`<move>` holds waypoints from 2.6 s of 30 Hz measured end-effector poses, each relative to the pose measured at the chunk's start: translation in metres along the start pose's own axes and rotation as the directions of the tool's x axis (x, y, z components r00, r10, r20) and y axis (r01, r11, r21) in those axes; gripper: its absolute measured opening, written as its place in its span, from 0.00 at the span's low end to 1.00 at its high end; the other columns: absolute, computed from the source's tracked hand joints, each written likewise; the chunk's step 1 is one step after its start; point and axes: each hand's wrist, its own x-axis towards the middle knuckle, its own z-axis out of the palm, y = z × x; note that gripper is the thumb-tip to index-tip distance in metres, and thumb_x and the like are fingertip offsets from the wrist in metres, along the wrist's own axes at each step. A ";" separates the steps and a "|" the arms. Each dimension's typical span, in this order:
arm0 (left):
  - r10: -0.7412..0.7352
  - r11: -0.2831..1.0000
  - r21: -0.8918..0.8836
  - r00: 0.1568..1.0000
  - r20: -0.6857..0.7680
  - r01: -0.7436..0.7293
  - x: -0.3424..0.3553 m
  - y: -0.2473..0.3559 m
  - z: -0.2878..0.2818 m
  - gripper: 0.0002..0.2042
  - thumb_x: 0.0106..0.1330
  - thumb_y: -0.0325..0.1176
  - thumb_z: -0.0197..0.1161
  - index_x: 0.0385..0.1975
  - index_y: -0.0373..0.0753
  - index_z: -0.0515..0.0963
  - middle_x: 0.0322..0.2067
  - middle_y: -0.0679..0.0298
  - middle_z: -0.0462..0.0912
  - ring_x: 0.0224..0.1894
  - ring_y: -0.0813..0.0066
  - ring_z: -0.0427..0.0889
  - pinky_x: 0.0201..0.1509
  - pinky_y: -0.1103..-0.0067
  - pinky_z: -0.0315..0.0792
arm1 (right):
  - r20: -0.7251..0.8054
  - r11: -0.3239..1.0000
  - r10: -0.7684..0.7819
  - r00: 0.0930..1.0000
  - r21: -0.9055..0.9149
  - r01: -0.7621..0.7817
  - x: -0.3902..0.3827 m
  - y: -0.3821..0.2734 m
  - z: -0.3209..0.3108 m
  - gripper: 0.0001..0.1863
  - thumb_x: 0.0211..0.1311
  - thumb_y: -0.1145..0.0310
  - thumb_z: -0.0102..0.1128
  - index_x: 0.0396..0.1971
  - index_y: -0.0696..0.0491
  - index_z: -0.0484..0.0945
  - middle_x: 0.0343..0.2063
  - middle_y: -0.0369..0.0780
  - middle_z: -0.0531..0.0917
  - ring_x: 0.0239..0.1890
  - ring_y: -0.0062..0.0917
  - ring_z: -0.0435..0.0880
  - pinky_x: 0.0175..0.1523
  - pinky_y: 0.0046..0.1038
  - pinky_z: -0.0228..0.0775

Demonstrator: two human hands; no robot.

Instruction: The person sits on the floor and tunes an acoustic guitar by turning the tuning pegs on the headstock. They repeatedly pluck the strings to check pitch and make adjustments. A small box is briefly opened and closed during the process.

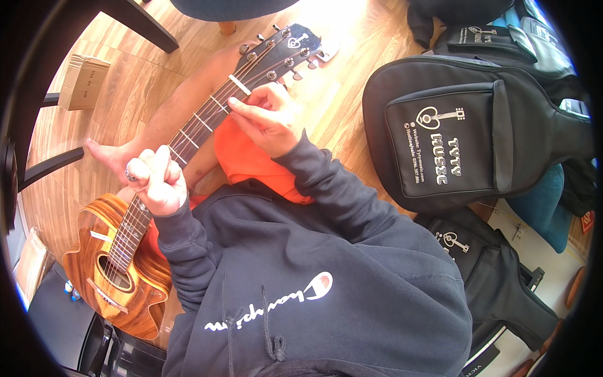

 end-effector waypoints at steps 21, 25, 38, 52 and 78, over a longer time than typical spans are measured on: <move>-0.015 0.999 -0.029 0.999 -0.029 0.015 -0.002 0.007 -0.005 0.25 0.55 0.07 0.57 0.18 0.48 0.52 0.19 0.75 0.56 0.15 0.90 0.49 0.15 0.87 0.45 | -0.150 0.913 0.372 0.916 0.237 -0.331 -0.003 -0.007 -0.036 0.07 0.61 0.72 0.66 0.38 0.55 0.84 0.25 0.35 0.77 0.22 0.15 0.71 0.30 0.19 0.65; -0.012 1.000 0.028 1.000 0.002 0.012 -0.007 0.013 -0.005 0.25 0.57 0.07 0.53 0.18 0.49 0.51 0.20 0.75 0.53 0.15 0.88 0.47 0.15 0.87 0.42 | -0.001 0.910 0.394 0.919 -0.140 -0.391 -0.006 0.036 -0.055 0.09 0.58 0.69 0.69 0.37 0.54 0.83 0.23 0.34 0.80 0.16 0.14 0.69 0.22 0.18 0.61; -0.159 0.837 0.523 0.986 -0.043 0.158 -0.035 0.028 -0.006 0.20 0.54 0.17 0.64 0.14 0.44 0.58 0.15 0.76 0.62 0.17 0.89 0.56 0.22 0.85 0.52 | -0.114 0.987 -0.102 0.988 -0.137 0.086 0.015 -0.010 -0.014 0.12 0.46 0.82 0.72 0.32 0.56 0.83 0.31 0.43 0.78 0.34 0.36 0.78 0.37 0.31 0.74; -0.067 0.172 0.919 0.926 0.371 -0.356 -0.021 0.073 0.035 0.08 0.57 0.30 0.69 0.31 0.36 0.78 0.25 0.62 0.72 0.25 0.72 0.70 0.31 0.77 0.68 | -0.057 0.992 -0.032 0.998 0.119 0.038 0.009 -0.012 -0.014 0.10 0.49 0.85 0.66 0.32 0.58 0.83 0.28 0.41 0.82 0.28 0.29 0.82 0.32 0.25 0.76; -0.643 0.288 0.863 0.585 0.495 -0.414 0.100 -0.048 0.118 0.08 0.63 0.32 0.59 0.29 0.34 0.82 0.24 0.55 0.83 0.28 0.67 0.83 0.37 0.72 0.77 | -0.090 0.942 -0.309 0.947 0.105 0.318 0.003 0.006 -0.002 0.15 0.42 0.84 0.59 0.35 0.63 0.80 0.33 0.46 0.78 0.34 0.41 0.80 0.37 0.34 0.77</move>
